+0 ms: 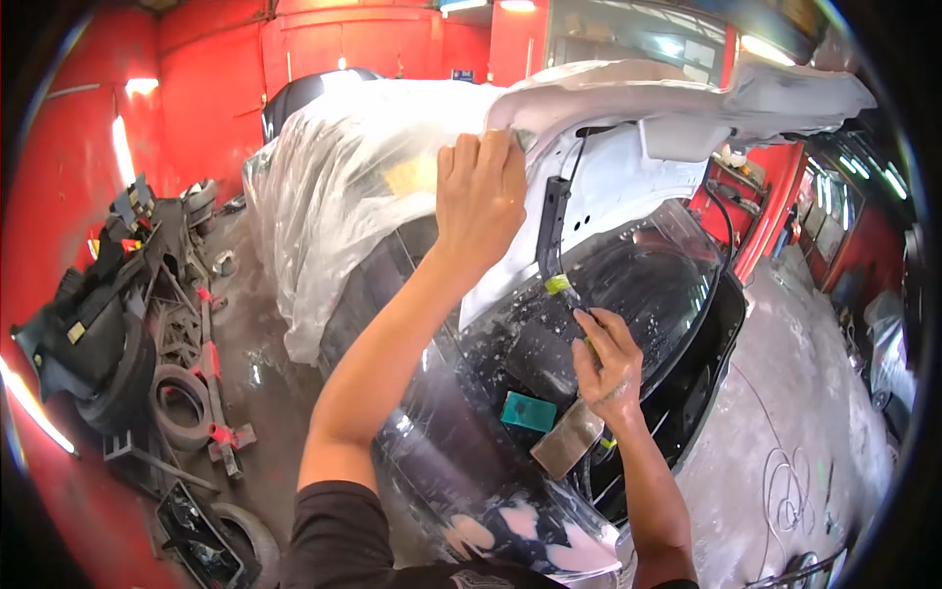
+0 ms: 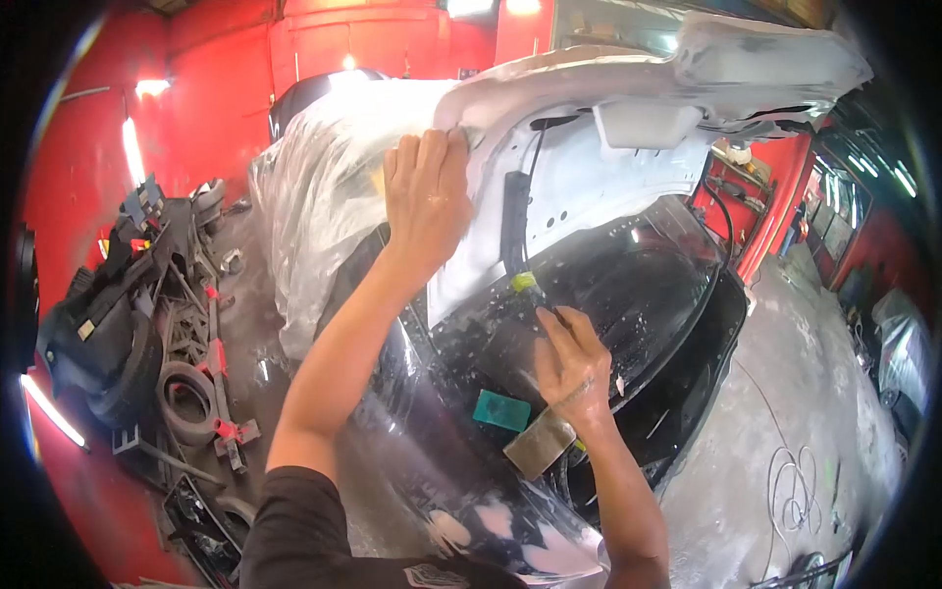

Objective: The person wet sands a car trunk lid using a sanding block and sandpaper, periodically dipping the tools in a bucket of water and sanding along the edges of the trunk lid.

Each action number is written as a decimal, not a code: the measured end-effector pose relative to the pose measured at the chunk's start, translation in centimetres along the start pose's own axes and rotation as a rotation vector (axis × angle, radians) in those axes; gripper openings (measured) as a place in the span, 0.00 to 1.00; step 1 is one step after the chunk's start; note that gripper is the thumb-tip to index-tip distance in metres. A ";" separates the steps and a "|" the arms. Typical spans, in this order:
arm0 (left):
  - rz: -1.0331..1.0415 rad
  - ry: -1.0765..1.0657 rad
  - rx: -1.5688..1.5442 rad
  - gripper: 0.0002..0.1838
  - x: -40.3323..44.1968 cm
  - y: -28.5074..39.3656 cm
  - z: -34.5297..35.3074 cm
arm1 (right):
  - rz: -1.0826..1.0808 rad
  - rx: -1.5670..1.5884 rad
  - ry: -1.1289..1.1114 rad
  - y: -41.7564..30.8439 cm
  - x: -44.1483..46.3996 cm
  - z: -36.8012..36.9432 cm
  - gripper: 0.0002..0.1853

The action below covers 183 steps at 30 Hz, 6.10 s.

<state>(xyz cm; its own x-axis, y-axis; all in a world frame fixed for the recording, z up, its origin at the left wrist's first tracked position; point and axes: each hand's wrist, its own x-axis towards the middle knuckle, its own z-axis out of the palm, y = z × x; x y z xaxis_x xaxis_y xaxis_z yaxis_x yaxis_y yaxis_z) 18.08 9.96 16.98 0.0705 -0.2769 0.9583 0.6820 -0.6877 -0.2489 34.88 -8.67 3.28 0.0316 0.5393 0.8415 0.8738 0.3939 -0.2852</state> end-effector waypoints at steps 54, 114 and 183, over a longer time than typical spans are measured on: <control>0.152 0.070 -0.056 0.13 2.9 -0.1 1.0 | -0.029 -0.049 0.012 0.2 -0.1 0.1 0.19; 0.120 0.119 -0.106 0.16 3.7 0.8 1.3 | -0.082 -0.078 0.032 0.1 0.0 0.0 0.19; 0.021 0.017 0.009 0.10 -0.2 0.4 -0.6 | -0.046 -0.053 -0.002 -0.1 0.0 0.0 0.17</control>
<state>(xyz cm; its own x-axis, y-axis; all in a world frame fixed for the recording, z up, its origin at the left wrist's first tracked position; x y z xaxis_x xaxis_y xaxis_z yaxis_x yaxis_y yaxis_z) 17.92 9.32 16.56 0.0726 -0.3027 0.9503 0.6872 -0.6754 -0.2676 34.81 -8.69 3.32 -0.0102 0.5226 0.8525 0.8988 0.3785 -0.2213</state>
